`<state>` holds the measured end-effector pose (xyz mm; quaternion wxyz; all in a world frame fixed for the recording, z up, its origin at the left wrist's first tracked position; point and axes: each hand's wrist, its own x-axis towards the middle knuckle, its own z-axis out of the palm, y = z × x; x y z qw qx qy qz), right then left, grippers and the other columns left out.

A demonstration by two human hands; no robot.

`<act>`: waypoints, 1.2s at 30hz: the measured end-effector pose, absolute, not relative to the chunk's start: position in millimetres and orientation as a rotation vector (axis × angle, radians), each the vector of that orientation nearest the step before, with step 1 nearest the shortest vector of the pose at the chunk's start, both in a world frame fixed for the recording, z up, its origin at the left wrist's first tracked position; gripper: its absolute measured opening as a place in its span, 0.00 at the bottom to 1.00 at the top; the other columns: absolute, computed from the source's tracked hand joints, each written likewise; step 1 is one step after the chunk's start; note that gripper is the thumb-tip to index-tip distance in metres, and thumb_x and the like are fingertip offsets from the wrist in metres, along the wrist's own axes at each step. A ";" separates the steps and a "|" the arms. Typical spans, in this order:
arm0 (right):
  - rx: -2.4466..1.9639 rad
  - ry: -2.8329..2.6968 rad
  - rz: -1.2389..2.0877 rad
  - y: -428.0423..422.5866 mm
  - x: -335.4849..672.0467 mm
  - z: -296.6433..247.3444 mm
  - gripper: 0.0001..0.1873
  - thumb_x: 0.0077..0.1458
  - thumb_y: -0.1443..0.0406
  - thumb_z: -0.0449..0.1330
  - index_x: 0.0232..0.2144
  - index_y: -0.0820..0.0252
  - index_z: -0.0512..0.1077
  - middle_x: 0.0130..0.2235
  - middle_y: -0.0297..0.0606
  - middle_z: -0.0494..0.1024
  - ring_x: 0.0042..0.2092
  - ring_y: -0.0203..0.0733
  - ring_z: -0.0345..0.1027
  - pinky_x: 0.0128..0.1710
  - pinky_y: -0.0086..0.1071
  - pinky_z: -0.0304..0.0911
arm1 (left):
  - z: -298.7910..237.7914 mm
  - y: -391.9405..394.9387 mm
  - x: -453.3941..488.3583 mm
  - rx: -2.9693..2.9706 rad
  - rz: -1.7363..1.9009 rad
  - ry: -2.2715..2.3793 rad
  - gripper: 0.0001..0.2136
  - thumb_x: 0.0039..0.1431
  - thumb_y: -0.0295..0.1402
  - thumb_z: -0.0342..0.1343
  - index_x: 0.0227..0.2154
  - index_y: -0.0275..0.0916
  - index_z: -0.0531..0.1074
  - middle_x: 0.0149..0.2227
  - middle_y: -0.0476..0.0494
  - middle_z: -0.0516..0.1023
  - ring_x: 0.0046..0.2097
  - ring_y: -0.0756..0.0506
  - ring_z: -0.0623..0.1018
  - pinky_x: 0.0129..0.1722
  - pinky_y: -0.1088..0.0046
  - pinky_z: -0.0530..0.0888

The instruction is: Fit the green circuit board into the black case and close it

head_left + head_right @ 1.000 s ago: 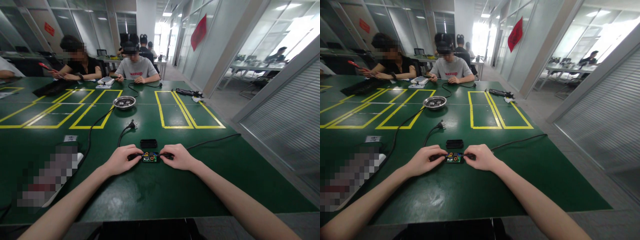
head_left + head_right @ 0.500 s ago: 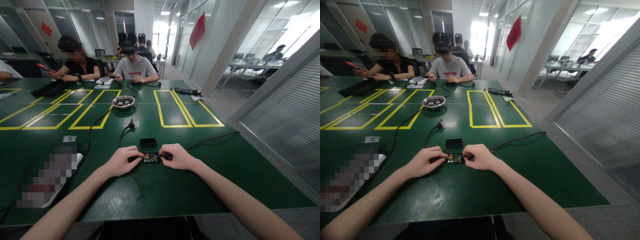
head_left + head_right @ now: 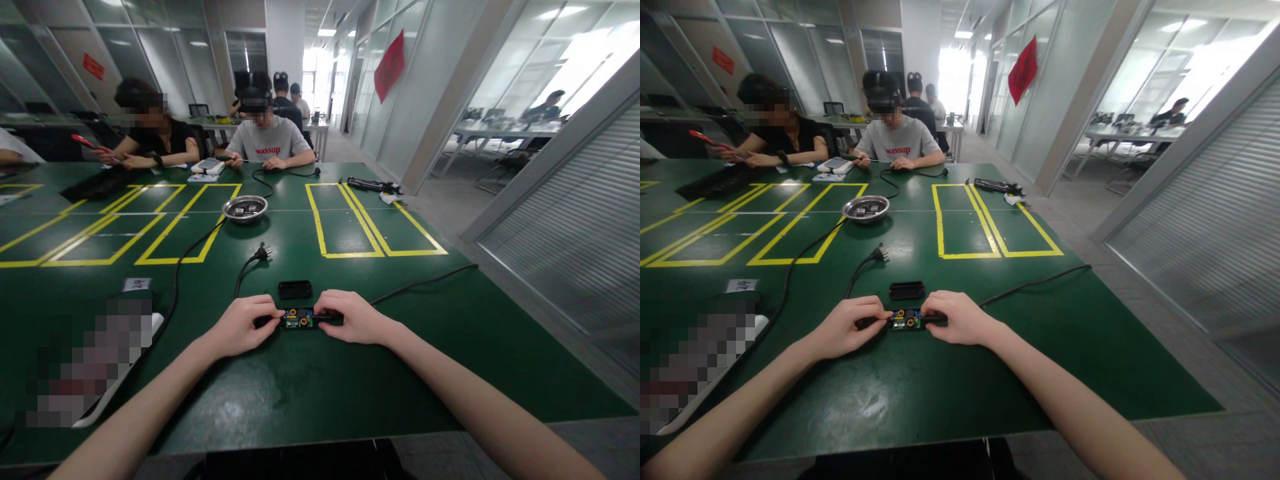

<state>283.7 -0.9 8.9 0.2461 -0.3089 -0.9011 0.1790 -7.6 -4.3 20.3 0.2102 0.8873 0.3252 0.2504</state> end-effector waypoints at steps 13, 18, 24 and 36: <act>-0.713 -2.459 0.311 -0.7 283.5 9.2 0.03 0.63 0.66 0.63 0.39 0.58 0.77 0.39 0.41 0.80 0.40 0.43 0.74 0.40 0.35 0.70 | 20.1 -4.4 -3.0 2.613 0.880 0.856 0.08 0.67 0.28 0.55 0.33 0.38 0.78 0.34 0.44 0.81 0.37 0.46 0.79 0.37 0.71 0.75; -0.941 -2.381 0.157 2.0 278.6 5.8 0.20 0.69 0.59 0.59 0.59 0.58 0.74 0.49 0.48 0.79 0.48 0.49 0.73 0.47 0.44 0.71 | 8.8 3.3 -4.7 2.425 1.073 1.187 0.08 0.67 0.31 0.57 0.41 0.40 0.81 0.39 0.43 0.84 0.41 0.44 0.83 0.42 0.69 0.79; -1.038 -2.415 0.225 7.9 278.9 -5.5 0.15 0.69 0.61 0.60 0.55 0.55 0.78 0.50 0.47 0.79 0.51 0.51 0.71 0.52 0.49 0.71 | 1.4 9.2 -4.9 2.394 0.986 1.199 0.07 0.65 0.31 0.59 0.39 0.42 0.83 0.41 0.44 0.87 0.44 0.42 0.83 0.46 0.64 0.80; -0.946 -2.045 0.744 12.9 272.3 -4.4 0.10 0.59 0.72 0.65 0.41 0.55 0.80 0.50 0.42 0.81 0.52 0.47 0.75 0.54 0.45 0.73 | 7.0 8.2 1.4 2.156 0.964 1.255 0.12 0.59 0.32 0.66 0.45 0.41 0.82 0.38 0.46 0.87 0.40 0.42 0.86 0.46 0.65 0.80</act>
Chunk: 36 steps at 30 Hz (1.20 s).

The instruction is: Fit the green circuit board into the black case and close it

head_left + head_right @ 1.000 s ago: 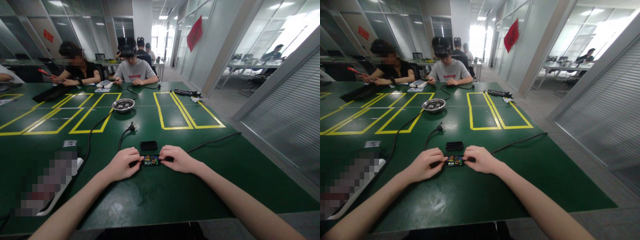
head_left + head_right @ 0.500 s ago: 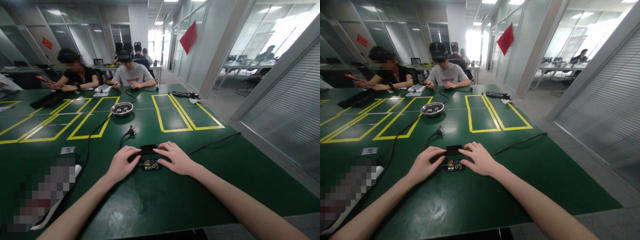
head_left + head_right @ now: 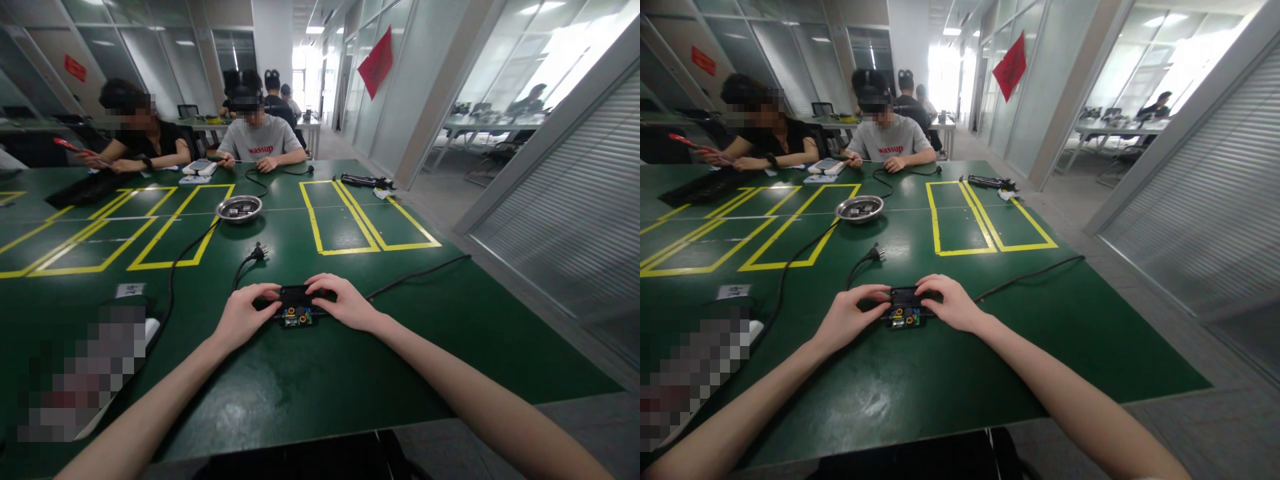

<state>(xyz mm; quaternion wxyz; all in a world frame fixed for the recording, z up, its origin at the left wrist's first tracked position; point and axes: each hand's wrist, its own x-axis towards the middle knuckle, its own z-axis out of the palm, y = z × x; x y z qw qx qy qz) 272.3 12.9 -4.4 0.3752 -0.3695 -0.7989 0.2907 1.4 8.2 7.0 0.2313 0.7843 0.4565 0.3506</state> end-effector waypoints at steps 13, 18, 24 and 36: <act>-1.032 -1.638 1.112 10.4 260.9 -5.8 0.13 0.52 0.65 0.66 0.42 0.58 0.81 0.42 0.39 0.82 0.41 0.42 0.77 0.35 0.32 0.77 | 13.4 9.8 3.8 1.982 1.011 1.241 0.11 0.57 0.38 0.63 0.39 0.39 0.84 0.35 0.44 0.87 0.36 0.42 0.84 0.43 0.65 0.80; -1.011 -1.658 1.135 8.6 261.8 -3.7 0.13 0.53 0.63 0.66 0.41 0.59 0.81 0.42 0.39 0.82 0.37 0.39 0.78 0.36 0.31 0.78 | 17.4 7.0 2.7 2.026 0.983 1.260 0.10 0.58 0.39 0.63 0.36 0.39 0.83 0.32 0.45 0.85 0.33 0.44 0.81 0.38 0.69 0.77; -1.005 -1.635 1.134 7.7 262.2 -6.4 0.13 0.54 0.63 0.66 0.42 0.60 0.82 0.43 0.39 0.84 0.35 0.38 0.79 0.39 0.32 0.79 | 20.3 5.2 0.6 2.085 0.971 1.262 0.09 0.60 0.38 0.62 0.36 0.39 0.83 0.29 0.48 0.83 0.29 0.48 0.76 0.32 0.73 0.72; -0.897 -1.750 1.096 4.6 264.9 -1.8 0.12 0.57 0.66 0.64 0.44 0.59 0.81 0.47 0.41 0.83 0.48 0.43 0.79 0.48 0.37 0.79 | 20.9 2.9 -1.9 2.102 0.974 1.206 0.10 0.60 0.37 0.62 0.40 0.39 0.83 0.30 0.47 0.83 0.30 0.48 0.76 0.33 0.73 0.74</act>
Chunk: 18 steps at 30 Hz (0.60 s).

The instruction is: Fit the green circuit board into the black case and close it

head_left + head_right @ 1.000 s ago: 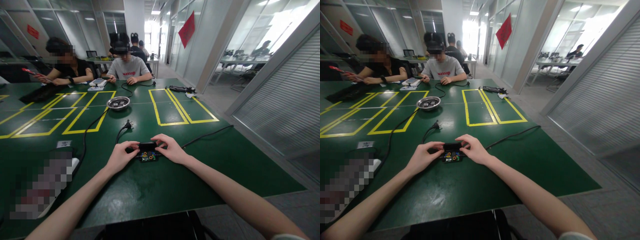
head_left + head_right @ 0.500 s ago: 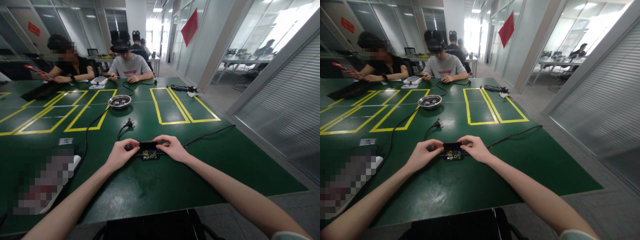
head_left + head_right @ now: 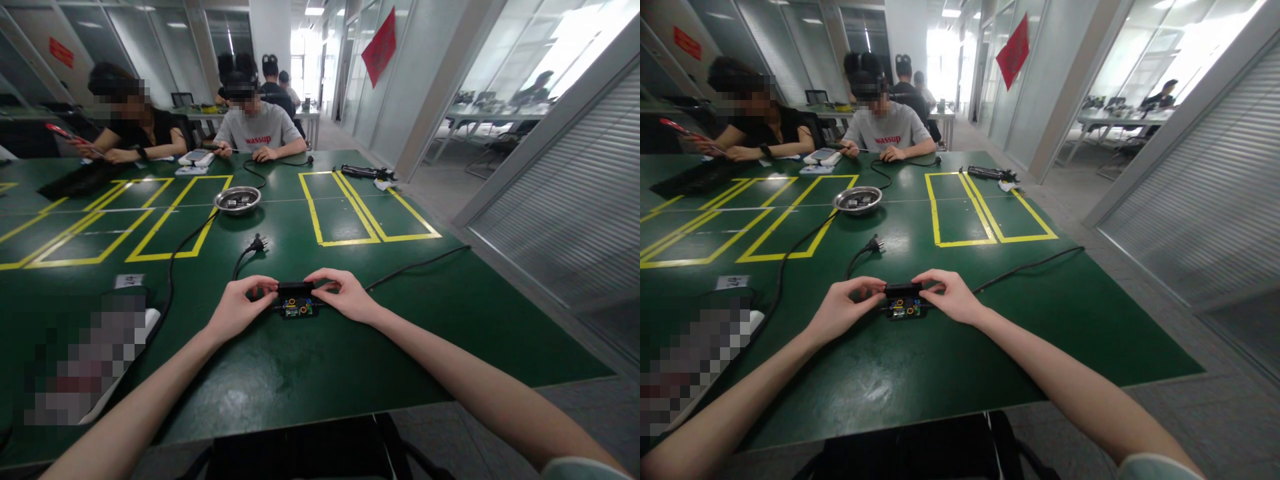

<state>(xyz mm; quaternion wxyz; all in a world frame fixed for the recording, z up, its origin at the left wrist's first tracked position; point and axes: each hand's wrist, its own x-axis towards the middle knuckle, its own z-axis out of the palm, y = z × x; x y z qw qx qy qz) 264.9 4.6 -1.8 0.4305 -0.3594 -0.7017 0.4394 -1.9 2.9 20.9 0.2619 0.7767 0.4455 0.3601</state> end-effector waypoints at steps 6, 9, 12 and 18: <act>-0.844 -1.788 1.064 2.2 266.1 0.6 0.11 0.58 0.67 0.64 0.44 0.59 0.81 0.47 0.40 0.84 0.49 0.43 0.79 0.49 0.37 0.78 | 24.1 1.0 -2.9 2.102 0.937 1.179 0.10 0.60 0.37 0.61 0.39 0.39 0.83 0.28 0.49 0.81 0.29 0.49 0.74 0.31 0.74 0.72; -0.834 -1.824 1.032 1.5 267.4 2.2 0.11 0.59 0.67 0.64 0.44 0.58 0.81 0.47 0.41 0.84 0.49 0.43 0.79 0.48 0.37 0.78 | 25.0 0.4 -2.9 2.112 0.933 1.157 0.09 0.60 0.36 0.61 0.39 0.39 0.83 0.28 0.49 0.80 0.28 0.49 0.73 0.31 0.74 0.71; -0.814 -1.849 0.999 0.8 268.4 3.6 0.10 0.59 0.67 0.64 0.44 0.57 0.81 0.46 0.41 0.84 0.49 0.43 0.79 0.47 0.37 0.77 | 25.1 -0.1 -2.9 2.121 0.929 1.134 0.08 0.61 0.35 0.61 0.38 0.39 0.83 0.28 0.49 0.80 0.29 0.49 0.73 0.31 0.74 0.71; -0.761 -1.886 0.957 -0.2 268.9 3.8 0.10 0.59 0.67 0.65 0.44 0.57 0.81 0.46 0.41 0.83 0.46 0.43 0.78 0.43 0.36 0.78 | 25.6 -0.8 -3.0 2.164 0.929 1.088 0.07 0.62 0.33 0.60 0.37 0.38 0.82 0.32 0.46 0.82 0.30 0.49 0.74 0.32 0.73 0.71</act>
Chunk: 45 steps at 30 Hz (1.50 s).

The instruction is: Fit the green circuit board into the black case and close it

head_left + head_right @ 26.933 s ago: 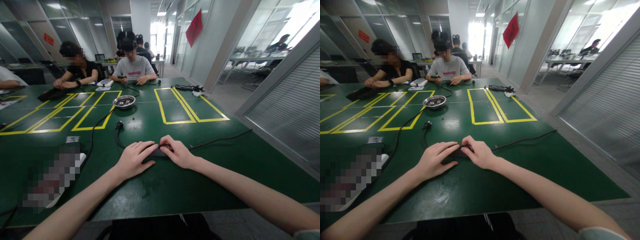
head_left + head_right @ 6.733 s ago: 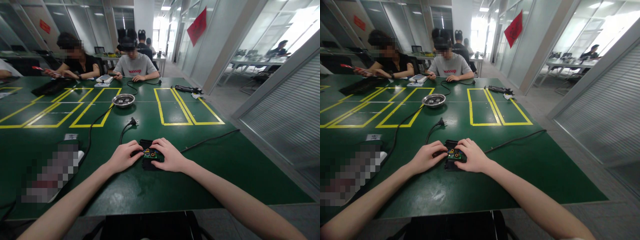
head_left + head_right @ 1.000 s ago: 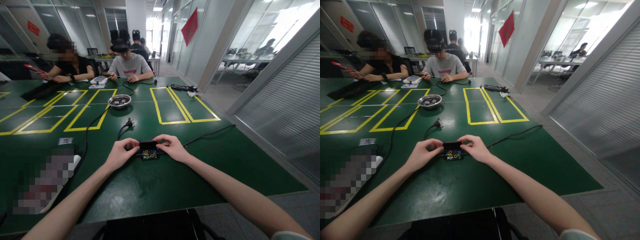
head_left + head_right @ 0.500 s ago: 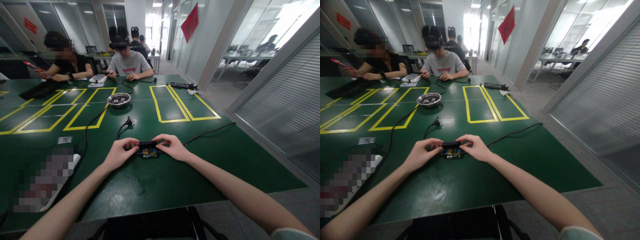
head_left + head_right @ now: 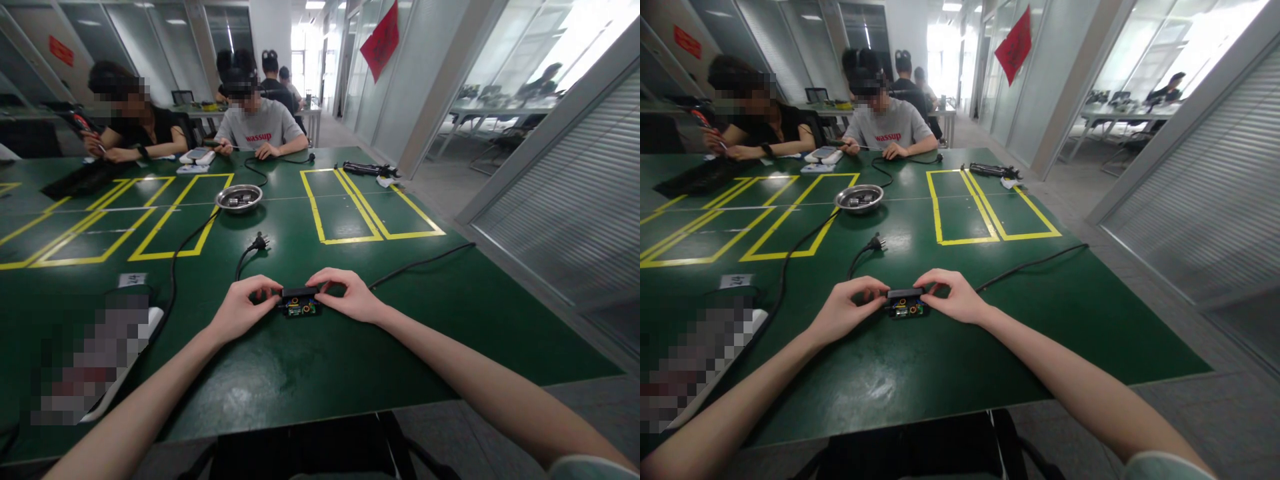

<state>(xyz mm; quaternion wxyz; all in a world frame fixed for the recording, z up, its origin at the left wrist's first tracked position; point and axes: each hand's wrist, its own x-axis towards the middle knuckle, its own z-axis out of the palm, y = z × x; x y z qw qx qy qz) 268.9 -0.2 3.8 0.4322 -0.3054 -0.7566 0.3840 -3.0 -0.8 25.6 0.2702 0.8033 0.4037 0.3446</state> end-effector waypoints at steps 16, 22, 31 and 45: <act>-0.696 -2.026 0.861 -2.5 269.8 9.5 0.07 0.57 0.65 0.68 0.40 0.56 0.82 0.41 0.41 0.84 0.43 0.44 0.77 0.41 0.37 0.75 | 27.1 -3.7 -2.0 2.196 0.840 0.961 0.07 0.61 0.31 0.56 0.33 0.38 0.79 0.33 0.44 0.81 0.33 0.47 0.77 0.36 0.71 0.75; -0.743 -1.983 0.887 -2.3 270.4 9.9 0.06 0.59 0.65 0.66 0.39 0.56 0.82 0.40 0.39 0.85 0.41 0.42 0.78 0.39 0.35 0.75 | 26.3 -5.5 -0.3 2.252 0.798 0.964 0.07 0.61 0.36 0.61 0.38 0.39 0.79 0.33 0.45 0.79 0.34 0.46 0.77 0.37 0.71 0.75; -0.752 -2.018 0.809 -2.6 264.4 5.4 0.08 0.60 0.62 0.69 0.42 0.55 0.81 0.46 0.42 0.84 0.49 0.47 0.77 0.50 0.43 0.72 | 22.4 -4.2 -2.5 2.304 0.742 0.950 0.11 0.61 0.38 0.65 0.44 0.40 0.80 0.35 0.47 0.77 0.36 0.46 0.78 0.39 0.70 0.75; -0.728 -2.296 0.372 -5.1 262.7 1.4 0.12 0.68 0.63 0.61 0.51 0.59 0.77 0.50 0.46 0.82 0.50 0.46 0.76 0.51 0.42 0.72 | 15.3 -10.3 5.2 2.701 0.639 0.914 0.18 0.69 0.38 0.59 0.57 0.37 0.73 0.49 0.37 0.80 0.48 0.38 0.79 0.49 0.60 0.78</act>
